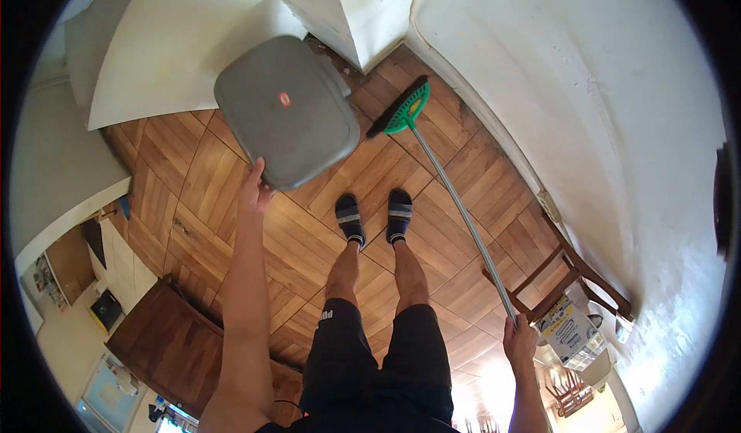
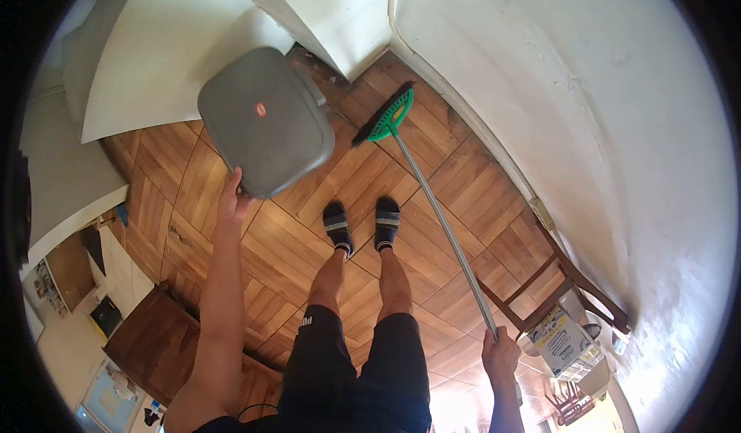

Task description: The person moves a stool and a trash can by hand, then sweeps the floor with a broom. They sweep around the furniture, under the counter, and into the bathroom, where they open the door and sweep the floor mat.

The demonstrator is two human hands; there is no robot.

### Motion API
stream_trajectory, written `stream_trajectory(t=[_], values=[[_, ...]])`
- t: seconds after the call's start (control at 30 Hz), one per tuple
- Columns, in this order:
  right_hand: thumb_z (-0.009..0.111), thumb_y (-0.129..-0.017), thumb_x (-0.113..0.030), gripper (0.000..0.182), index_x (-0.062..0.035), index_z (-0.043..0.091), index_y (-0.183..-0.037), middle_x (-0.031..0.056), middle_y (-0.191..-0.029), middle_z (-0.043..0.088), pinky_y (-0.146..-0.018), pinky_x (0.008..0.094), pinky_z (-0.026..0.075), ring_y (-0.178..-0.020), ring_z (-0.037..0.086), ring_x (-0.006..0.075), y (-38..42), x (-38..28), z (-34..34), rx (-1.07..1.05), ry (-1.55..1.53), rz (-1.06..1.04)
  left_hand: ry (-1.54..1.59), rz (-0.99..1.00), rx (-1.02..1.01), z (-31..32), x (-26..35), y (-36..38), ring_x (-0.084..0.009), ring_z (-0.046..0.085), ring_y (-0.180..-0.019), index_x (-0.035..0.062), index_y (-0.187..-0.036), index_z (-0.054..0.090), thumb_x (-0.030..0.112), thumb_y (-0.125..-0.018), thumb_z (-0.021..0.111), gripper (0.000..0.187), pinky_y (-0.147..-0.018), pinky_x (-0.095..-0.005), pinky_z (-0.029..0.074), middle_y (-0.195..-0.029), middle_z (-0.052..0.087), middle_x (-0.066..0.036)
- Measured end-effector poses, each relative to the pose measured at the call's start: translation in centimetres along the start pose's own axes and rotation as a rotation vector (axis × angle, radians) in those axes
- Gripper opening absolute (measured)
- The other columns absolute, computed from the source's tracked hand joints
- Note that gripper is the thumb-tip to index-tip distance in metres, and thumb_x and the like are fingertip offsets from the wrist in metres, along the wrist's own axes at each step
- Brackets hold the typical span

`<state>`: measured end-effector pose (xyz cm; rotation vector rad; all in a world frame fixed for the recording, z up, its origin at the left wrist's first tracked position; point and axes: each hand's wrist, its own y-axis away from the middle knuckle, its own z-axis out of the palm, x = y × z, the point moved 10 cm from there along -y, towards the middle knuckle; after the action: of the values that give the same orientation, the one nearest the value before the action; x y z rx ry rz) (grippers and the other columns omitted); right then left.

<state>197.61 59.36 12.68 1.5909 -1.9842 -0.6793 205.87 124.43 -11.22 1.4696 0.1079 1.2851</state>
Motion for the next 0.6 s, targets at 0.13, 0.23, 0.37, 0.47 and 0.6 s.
stream_trajectory(t=[0.13,0.23,0.37,0.47,0.6], values=[[0.055,-0.087,-0.024,0.021,-0.0047,0.051,-0.08,0.0175,-0.057,0.057,-0.051,0.0469,0.043,-0.054,0.058,0.0377,1.4,0.8,-1.6,0.014,0.093,-0.034,-0.205,-0.157,0.144,-5.7,1.2,5.3,-0.0242,0.041,-0.118,0.0082,-0.125,0.041,0.028,-0.083,0.067,0.053,-0.086,-0.0419,0.042,-0.125,0.044,-0.008],[0.057,-0.086,-0.024,0.021,-0.0049,0.05,-0.081,0.017,-0.057,0.057,-0.051,0.046,0.043,-0.054,0.058,0.0359,1.6,0.6,-2.5,0.006,0.15,-0.072,-0.313,-0.196,0.163,-7.7,3.3,11.1,-0.0237,0.039,-0.111,0.0063,-0.127,0.036,0.032,-0.084,0.066,0.058,-0.089,-0.0433,0.039,-0.129,0.039,-0.01],[0.058,-0.085,-0.024,0.02,-0.0053,0.053,-0.08,0.018,-0.059,0.057,-0.053,0.0457,0.044,-0.057,0.059,0.0376,-1.0,-3.5,-2.2,0.018,0.089,-0.188,-0.342,-0.336,0.273,-14.0,3.4,17.1,-0.0266,0.044,-0.112,0.0053,-0.121,0.042,0.032,-0.084,0.066,0.052,-0.086,-0.0535,0.041,-0.128,0.041,-0.012],[0.057,-0.086,-0.026,0.021,-0.0058,0.054,-0.083,0.0193,-0.062,0.058,-0.055,0.0466,0.045,-0.06,0.059,0.0386,-6.0,-12.2,-1.6,0.111,-0.048,-0.366,-0.315,-0.415,0.296,-18.4,2.1,20.6,-0.0308,0.044,-0.115,0.0055,-0.125,0.039,0.032,-0.084,0.065,0.055,-0.087,-0.0608,0.038,-0.129,0.04,-0.014],[0.049,-0.089,-0.035,0.032,-0.004,0.058,-0.087,0.0233,-0.07,0.06,-0.061,0.0493,0.046,-0.067,0.059,0.0413,-14.3,-25.0,1.4,0.041,-0.101,-0.414,-0.318,-0.486,0.414,-25.4,-1.4,25.0,-0.0361,0.041,-0.119,0.0088,-0.136,0.028,0.033,-0.084,0.065,0.068,-0.09,-0.0664,0.033,-0.134,0.038,-0.015]])
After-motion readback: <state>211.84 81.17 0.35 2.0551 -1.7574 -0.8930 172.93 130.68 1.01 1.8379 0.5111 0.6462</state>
